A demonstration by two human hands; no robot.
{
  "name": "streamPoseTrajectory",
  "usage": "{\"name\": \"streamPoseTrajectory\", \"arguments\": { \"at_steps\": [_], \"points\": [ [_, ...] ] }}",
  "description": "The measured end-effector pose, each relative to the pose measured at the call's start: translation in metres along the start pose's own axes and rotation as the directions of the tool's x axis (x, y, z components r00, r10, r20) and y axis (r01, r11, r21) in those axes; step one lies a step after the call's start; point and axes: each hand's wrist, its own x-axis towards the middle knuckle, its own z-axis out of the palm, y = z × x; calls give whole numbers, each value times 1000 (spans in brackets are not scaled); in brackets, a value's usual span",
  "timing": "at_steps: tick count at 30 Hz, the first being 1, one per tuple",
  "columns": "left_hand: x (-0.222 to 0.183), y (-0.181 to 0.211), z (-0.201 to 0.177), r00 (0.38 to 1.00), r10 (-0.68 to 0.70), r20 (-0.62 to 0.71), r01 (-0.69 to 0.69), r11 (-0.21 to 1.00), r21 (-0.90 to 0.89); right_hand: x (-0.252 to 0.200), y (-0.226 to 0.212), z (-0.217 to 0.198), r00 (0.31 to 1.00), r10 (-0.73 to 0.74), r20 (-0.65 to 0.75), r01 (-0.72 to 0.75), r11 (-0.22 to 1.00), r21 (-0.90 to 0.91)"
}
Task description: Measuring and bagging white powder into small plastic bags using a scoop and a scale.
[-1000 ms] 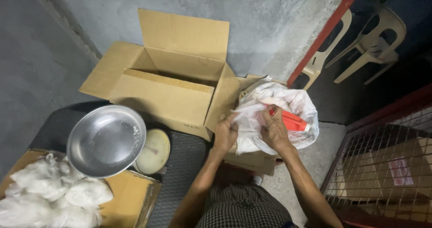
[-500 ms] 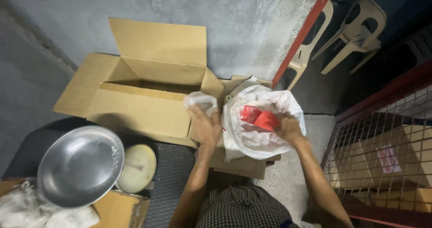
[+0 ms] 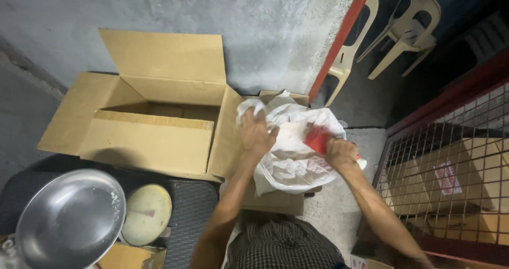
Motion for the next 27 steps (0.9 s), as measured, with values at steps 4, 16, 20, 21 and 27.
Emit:
{"name": "streamPoseTrajectory", "arguments": {
  "at_steps": [4,16,20,21,27],
  "points": [
    [34,27,16,990,10,140,-36,983,179,21,10,42,984,-64,-166,64,998,-5],
    [78,27,111,916,162,367,-331,823,462,58,-32,90,966,54,-254,-5,982,190],
    [79,19,118,925,267,271,-358,853,381,54,-32,86,920,47,-390,97,935,341],
    [79,16,119,933,265,243,-341,865,367,54,-32,87,897,5,-441,145,941,306],
    [72,8,90,944,270,192,-316,906,282,-2,-18,36,628,-430,-649,534,844,-42]
  ]
}}
